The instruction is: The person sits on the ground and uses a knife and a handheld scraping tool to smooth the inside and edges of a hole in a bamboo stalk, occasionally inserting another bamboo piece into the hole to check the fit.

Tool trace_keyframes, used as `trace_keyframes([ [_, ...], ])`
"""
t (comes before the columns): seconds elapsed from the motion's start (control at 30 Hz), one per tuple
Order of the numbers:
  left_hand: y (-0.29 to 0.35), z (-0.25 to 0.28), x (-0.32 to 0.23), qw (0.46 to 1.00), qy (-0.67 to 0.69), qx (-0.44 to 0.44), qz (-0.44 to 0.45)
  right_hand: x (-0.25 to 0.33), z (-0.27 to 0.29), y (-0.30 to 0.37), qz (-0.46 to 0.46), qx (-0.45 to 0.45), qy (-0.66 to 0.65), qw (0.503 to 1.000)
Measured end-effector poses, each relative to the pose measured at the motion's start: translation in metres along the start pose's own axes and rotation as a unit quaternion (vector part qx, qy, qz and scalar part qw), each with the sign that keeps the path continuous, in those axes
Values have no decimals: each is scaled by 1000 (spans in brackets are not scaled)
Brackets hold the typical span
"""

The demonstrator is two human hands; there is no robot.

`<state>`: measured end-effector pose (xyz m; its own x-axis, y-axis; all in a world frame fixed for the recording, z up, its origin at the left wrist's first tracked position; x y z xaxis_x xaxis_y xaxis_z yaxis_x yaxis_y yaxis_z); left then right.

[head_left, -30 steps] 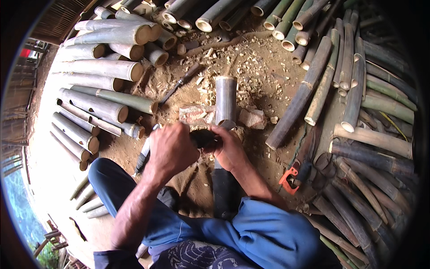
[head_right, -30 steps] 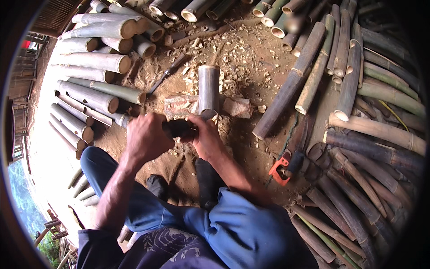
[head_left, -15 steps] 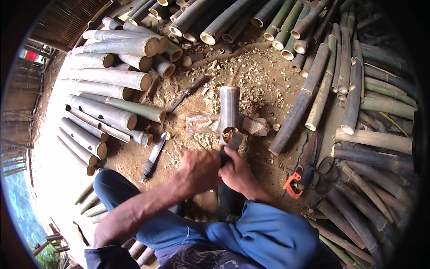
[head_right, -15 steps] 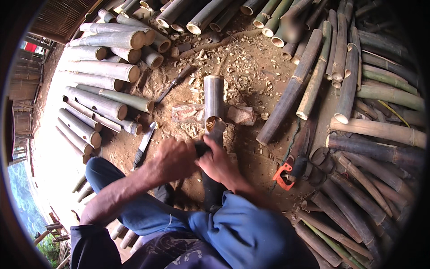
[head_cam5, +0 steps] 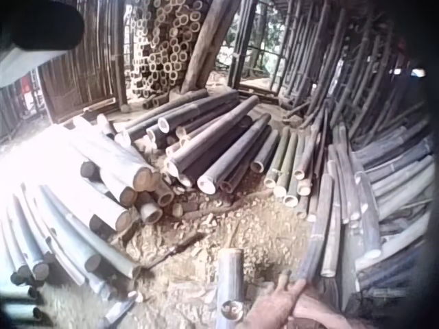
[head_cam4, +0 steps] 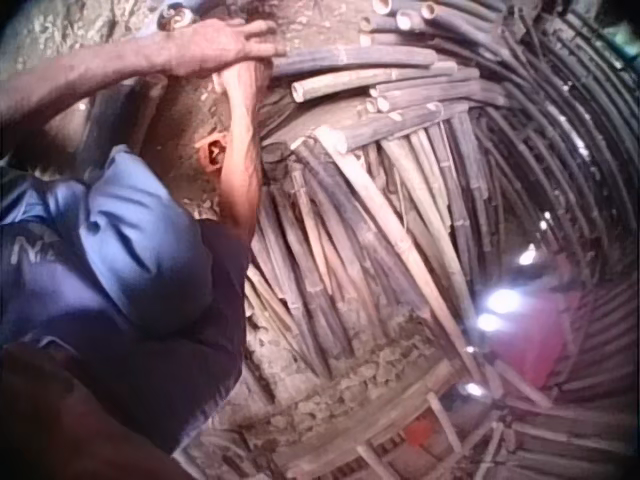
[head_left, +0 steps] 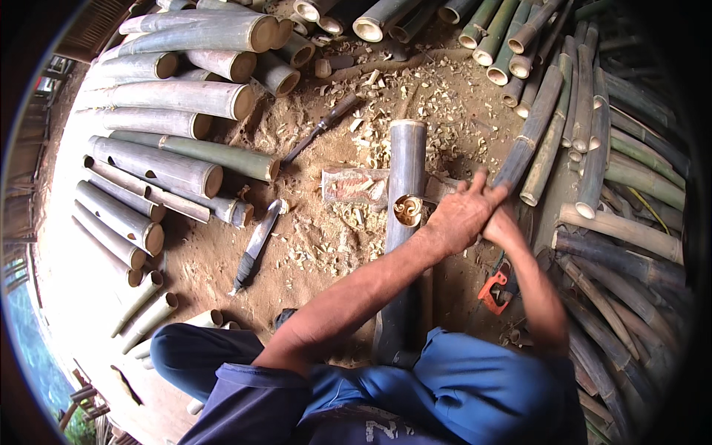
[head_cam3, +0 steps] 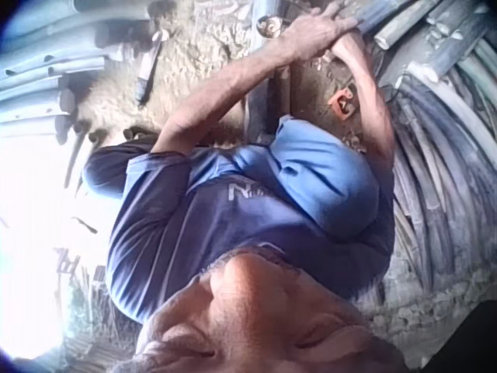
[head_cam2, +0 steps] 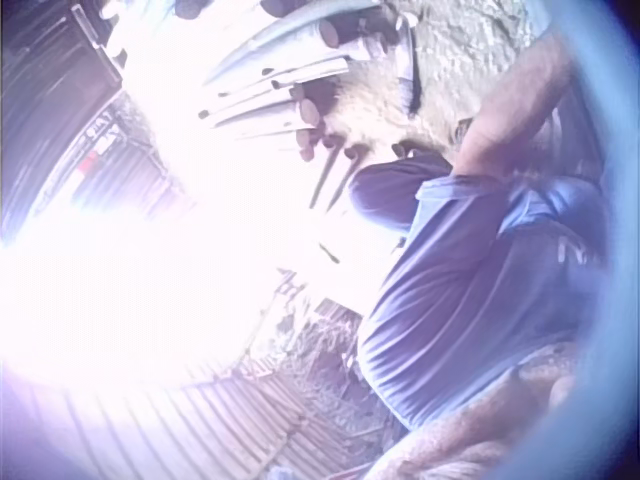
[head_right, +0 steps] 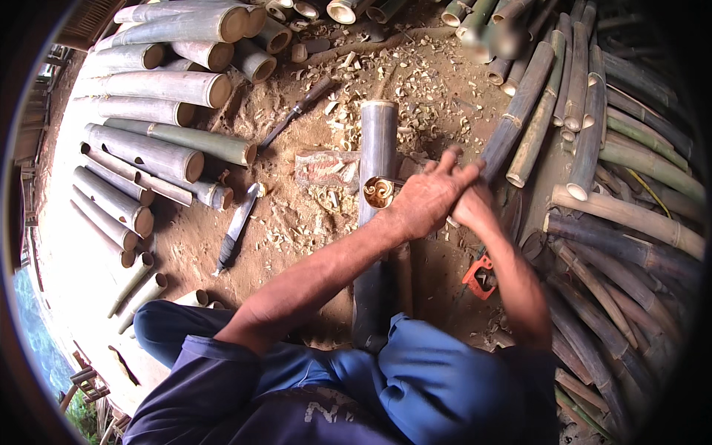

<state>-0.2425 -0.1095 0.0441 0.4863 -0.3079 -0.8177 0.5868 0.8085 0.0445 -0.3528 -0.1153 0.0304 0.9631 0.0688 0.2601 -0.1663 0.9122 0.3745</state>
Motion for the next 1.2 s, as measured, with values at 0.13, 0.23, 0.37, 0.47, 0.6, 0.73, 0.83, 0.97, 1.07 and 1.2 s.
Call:
trace_keyframes([
  [0.13,12,36,17,979,120,-152,61,37,30,-41,224,52,133,964],
  [0.23,26,48,32,943,201,-252,86,85,38,-56,291,36,171,941],
  [0.37,49,57,47,875,248,-409,79,133,25,-67,395,-19,241,887],
  [0.47,52,55,46,883,222,-407,71,126,16,-65,382,36,267,884],
  [0.6,34,33,16,953,204,-201,101,56,2,-47,296,244,156,910],
  [0.73,41,10,-3,979,162,-21,125,19,-19,-1,144,362,-13,921],
  [0.83,51,7,-1,982,146,49,111,15,-46,26,35,355,-91,930],
  [0.97,63,8,10,979,161,116,37,28,-79,45,-114,300,-142,936],
  [1.07,70,12,23,955,123,270,22,48,-98,44,-230,239,-131,934],
  [1.2,71,21,21,923,78,376,13,73,-107,32,-449,122,-49,884],
])
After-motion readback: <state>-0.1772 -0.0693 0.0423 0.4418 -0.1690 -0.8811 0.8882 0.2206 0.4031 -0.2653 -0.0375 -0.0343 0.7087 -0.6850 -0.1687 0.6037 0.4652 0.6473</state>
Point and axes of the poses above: each hand's wrist, its own y-axis away from the middle knuckle, its own z-axis out of the back of the hand, x = y × z, the point moved 5 cm from there along -y, towards the middle knuckle, and after that the axes turned 3 degrees about z, right-handed, at the moved point
